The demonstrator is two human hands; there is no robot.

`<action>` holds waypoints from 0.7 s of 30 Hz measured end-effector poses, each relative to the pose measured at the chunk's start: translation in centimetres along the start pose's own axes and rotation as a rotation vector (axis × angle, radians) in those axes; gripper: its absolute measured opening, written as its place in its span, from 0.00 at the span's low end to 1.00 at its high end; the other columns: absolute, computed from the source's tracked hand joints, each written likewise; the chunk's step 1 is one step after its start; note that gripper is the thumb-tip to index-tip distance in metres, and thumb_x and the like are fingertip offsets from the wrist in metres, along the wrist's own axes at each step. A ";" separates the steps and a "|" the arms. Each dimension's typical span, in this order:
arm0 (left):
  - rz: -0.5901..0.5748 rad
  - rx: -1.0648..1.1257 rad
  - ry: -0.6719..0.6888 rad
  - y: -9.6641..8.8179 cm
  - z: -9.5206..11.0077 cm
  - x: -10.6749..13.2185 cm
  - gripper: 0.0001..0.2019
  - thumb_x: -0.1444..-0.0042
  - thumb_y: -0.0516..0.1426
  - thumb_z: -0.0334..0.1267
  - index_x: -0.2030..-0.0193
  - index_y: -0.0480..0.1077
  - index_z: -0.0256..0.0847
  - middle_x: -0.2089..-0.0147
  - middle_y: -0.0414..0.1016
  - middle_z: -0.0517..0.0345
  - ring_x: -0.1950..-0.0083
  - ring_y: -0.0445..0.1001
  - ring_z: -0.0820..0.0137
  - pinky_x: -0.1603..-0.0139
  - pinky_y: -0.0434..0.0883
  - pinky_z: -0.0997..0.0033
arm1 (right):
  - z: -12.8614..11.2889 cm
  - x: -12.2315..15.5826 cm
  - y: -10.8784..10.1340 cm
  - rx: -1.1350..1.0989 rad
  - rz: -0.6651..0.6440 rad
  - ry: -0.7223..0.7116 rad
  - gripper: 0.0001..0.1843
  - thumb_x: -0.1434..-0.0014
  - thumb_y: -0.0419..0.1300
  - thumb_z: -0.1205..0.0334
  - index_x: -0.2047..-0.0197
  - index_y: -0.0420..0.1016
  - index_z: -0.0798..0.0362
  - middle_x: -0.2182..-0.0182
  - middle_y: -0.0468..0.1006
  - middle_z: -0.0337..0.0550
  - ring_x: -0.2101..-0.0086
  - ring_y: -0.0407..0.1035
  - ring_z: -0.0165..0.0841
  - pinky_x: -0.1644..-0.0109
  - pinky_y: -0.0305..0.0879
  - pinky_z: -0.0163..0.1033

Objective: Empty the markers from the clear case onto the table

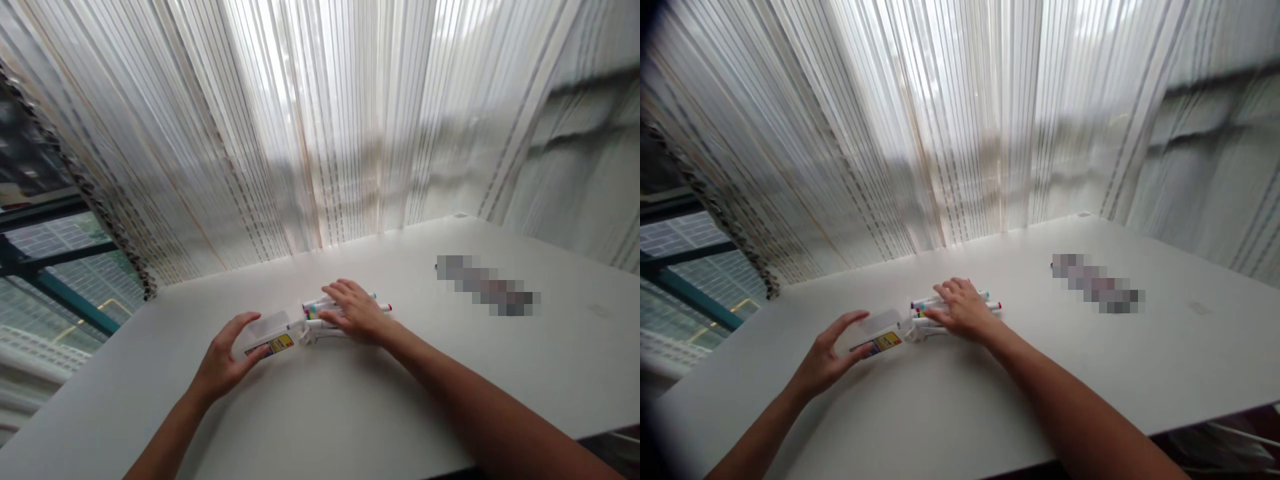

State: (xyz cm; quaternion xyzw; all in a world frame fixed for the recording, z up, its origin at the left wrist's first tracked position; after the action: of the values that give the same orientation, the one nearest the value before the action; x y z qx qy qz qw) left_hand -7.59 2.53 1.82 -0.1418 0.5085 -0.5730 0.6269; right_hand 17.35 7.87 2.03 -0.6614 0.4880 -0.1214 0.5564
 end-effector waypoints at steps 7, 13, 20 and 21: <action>-0.117 -0.182 0.076 -0.3 1.7 -0.7 0.22 0.52 0.62 0.47 0.49 0.69 0.45 0.51 0.77 0.50 0.53 0.76 0.56 0.55 0.73 0.60 | -0.4 -0.6 1.9 0.153 -0.270 -0.178 0.51 0.57 0.63 0.38 0.35 0.55 0.53 0.43 0.63 0.58 0.45 0.57 0.53 0.41 0.46 0.58; -0.034 0.025 -0.180 -2.9 -2.0 1.6 0.25 0.58 0.65 0.50 0.52 0.72 0.47 0.56 0.77 0.51 0.58 0.77 0.55 0.66 0.76 0.63 | 0.4 -1.3 2.3 0.184 -0.318 -0.101 0.54 0.57 0.62 0.35 0.33 0.51 0.52 0.37 0.52 0.63 0.41 0.49 0.57 0.42 0.46 0.63; 0.218 0.501 -0.606 -5.4 -5.2 3.1 0.33 0.58 0.65 0.52 0.46 0.66 0.40 0.57 0.76 0.48 0.61 0.78 0.59 0.70 0.77 0.65 | 1.0 -4.9 3.4 0.171 -0.421 -0.101 0.65 0.65 0.61 0.28 0.31 0.42 0.51 0.33 0.38 0.63 0.36 0.32 0.57 0.40 0.29 0.68; 0.262 0.602 -0.635 -5.3 -5.4 3.1 0.34 0.57 0.65 0.52 0.44 0.63 0.39 0.56 0.76 0.48 0.62 0.78 0.60 0.69 0.77 0.65 | 1.3 -5.6 3.6 0.168 -0.433 -0.082 0.67 0.66 0.62 0.28 0.31 0.40 0.51 0.33 0.38 0.62 0.36 0.32 0.57 0.40 0.29 0.68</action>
State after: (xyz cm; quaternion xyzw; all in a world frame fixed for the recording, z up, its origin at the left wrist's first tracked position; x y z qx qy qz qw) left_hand -15.46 0.45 2.03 -0.0564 0.1155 -0.5392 0.8323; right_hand 13.64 13.42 0.68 -0.7065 0.2998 -0.2512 0.5898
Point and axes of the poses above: each hand's wrist, its own x-axis away from the middle knuckle, its own y-axis out of the palm, z = x × y, the point moved 6 cm from there along -x, towards the middle knuckle
